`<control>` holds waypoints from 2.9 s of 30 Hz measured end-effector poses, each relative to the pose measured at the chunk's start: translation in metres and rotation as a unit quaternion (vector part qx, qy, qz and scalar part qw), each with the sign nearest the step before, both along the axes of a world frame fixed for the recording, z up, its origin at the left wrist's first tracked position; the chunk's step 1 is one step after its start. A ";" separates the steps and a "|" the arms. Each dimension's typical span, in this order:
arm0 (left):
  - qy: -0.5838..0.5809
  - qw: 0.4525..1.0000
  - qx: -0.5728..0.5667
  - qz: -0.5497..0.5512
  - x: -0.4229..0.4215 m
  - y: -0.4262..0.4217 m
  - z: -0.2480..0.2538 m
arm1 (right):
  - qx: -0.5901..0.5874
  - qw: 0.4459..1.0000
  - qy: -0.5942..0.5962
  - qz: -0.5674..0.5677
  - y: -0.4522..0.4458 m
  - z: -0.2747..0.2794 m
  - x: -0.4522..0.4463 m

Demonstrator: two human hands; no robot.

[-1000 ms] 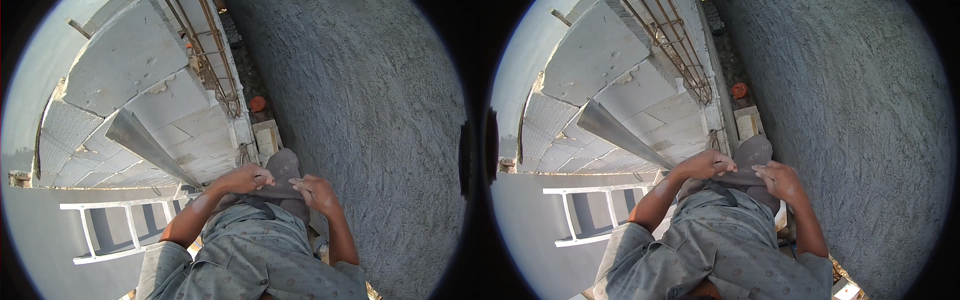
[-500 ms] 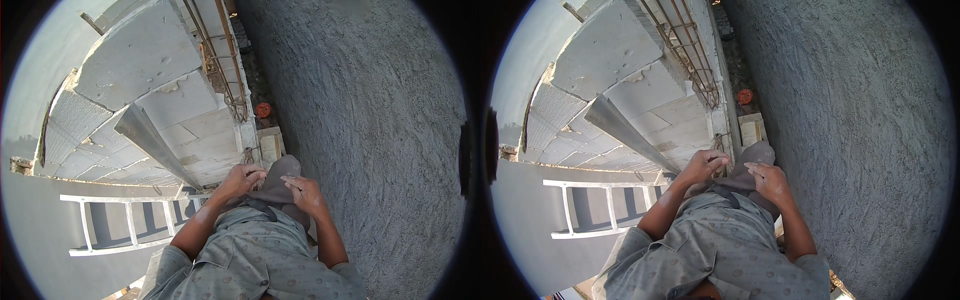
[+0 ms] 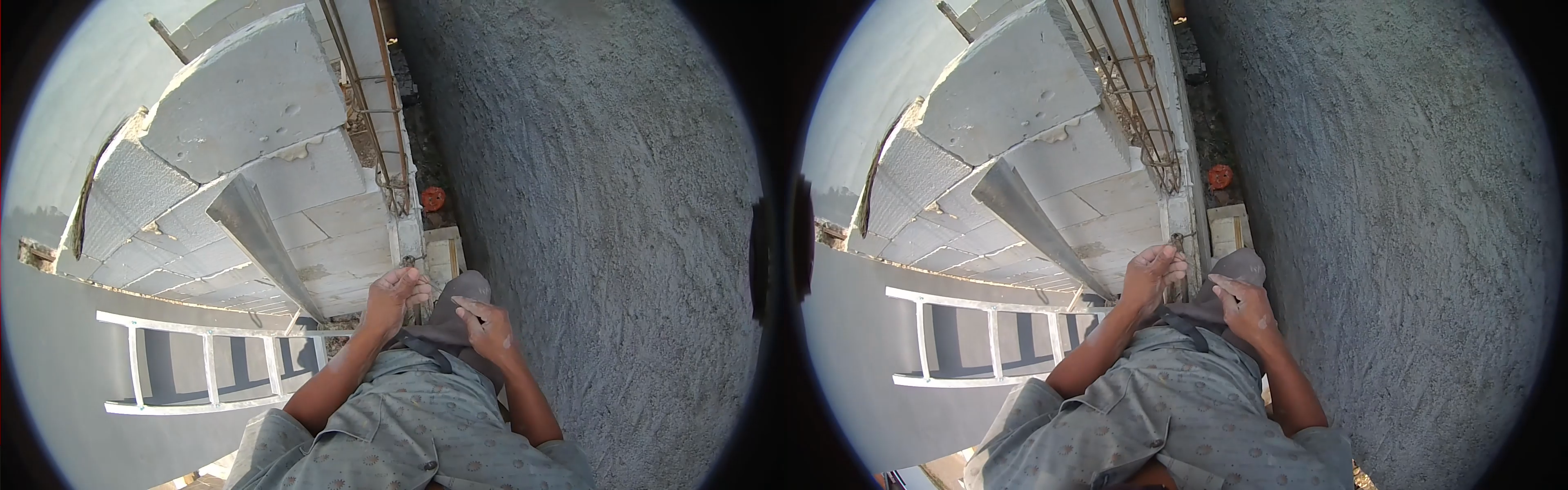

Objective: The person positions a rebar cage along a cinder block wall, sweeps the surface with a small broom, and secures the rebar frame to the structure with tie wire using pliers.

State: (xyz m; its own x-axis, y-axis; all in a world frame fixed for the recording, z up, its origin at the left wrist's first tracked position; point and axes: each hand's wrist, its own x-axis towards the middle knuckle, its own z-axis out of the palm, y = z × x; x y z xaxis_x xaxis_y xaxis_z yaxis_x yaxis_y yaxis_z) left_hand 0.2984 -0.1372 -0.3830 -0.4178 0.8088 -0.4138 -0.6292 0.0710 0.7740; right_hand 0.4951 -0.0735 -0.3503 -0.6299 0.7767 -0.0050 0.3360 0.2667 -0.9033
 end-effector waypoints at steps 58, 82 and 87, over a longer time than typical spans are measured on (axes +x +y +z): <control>0.140 0.944 0.271 0.128 -0.039 -0.010 0.161 | -0.181 0.963 0.077 0.185 -0.010 -0.001 0.005; -0.007 0.958 0.248 0.144 -0.038 0.033 0.159 | -0.010 0.960 0.195 0.202 -0.026 0.075 0.006; -0.046 0.954 0.294 0.023 -0.014 0.022 0.167 | 0.041 0.998 -0.008 -0.053 0.024 0.059 -0.005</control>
